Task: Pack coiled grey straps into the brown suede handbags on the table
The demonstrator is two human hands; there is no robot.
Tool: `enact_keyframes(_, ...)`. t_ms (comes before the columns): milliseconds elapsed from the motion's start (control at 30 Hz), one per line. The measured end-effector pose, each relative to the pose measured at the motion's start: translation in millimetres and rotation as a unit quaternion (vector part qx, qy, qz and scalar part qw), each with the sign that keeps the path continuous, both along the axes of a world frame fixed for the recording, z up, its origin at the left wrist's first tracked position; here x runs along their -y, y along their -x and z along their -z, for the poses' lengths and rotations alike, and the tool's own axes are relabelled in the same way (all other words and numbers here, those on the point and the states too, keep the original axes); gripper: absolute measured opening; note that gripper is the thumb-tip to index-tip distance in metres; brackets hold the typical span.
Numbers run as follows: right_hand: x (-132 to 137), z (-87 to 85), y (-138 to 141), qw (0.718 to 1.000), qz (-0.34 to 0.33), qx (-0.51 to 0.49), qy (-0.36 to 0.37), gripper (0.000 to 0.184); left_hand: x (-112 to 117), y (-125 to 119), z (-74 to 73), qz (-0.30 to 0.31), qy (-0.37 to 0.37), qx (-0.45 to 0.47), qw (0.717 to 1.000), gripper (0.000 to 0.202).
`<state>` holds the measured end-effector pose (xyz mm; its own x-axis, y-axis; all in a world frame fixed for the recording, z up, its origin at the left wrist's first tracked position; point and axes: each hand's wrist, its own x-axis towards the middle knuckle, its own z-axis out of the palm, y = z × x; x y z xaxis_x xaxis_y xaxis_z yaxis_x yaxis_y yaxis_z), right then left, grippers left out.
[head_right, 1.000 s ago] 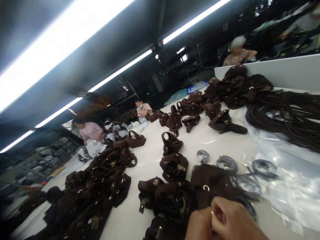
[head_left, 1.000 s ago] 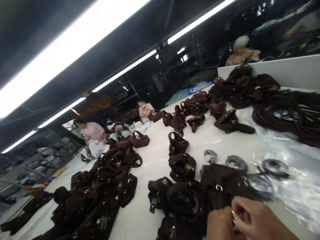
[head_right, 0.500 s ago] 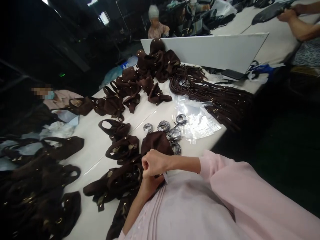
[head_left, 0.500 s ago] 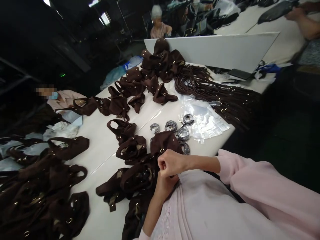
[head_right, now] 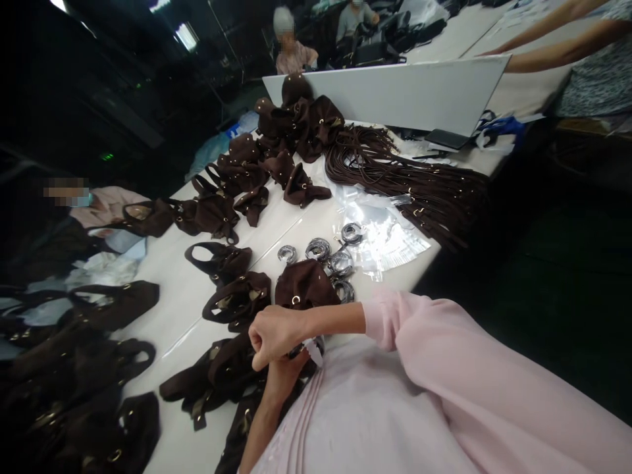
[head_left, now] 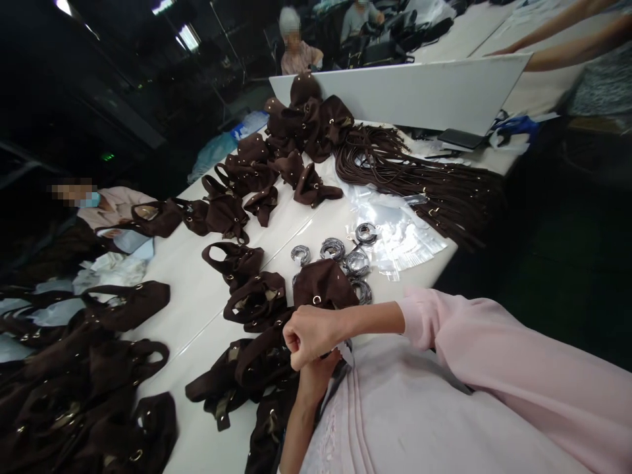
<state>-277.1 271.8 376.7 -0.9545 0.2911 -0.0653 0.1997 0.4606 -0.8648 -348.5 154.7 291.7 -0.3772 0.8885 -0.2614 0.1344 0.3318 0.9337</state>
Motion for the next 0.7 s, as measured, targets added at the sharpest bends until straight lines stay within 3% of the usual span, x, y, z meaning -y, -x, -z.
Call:
enact_keyframes(67, 3.4, 1.1, 5.2, 0.999, -0.028, -0.007, -0.015, 0.014, 0.7, 0.5, 1.4, -0.045, -0.003, -0.003, 0.999, 0.023)
enact_keyframes(133, -0.8, 0.4, 2.9, 0.998, -0.032, -0.054, 0.024, 0.004, 3.1, 0.4, -0.9, -0.07, 0.0, -0.006, 0.998, 0.01)
enact_keyframes(267, -25.1, 3.8, -17.3, 0.972, 0.077, -0.168, 0.146, 0.015, 10.0, 1.3, -14.2, -0.107, -0.008, 0.012, 0.994, 0.003)
enact_keyframes(333, -36.4, 11.2, -28.0, 0.954, 0.128, -0.2, 0.182, 0.022, 11.9, 2.3, -21.5, -0.128, -0.034, 0.026, 0.991, 0.022)
enact_keyframes(400, -40.7, 20.5, -37.1, 0.945, 0.131, -0.207, 0.219, 0.029, 11.5, 3.2, -27.8, -0.147, -0.06, 0.035, 0.987, 0.034)
enact_keyframes(600, -9.8, 38.5, -54.8, 0.918, 0.017, -0.187, 0.348, 0.056, -0.9, 1.1, -45.9, -0.167, -0.133, 0.067, 0.975, 0.038)
enact_keyframes(700, 8.6, 45.8, -54.5, 0.925, 0.093, -0.203, 0.309, 0.053, -5.3, -2.2, -53.5, -0.158, -0.125, 0.076, 0.977, 0.046)
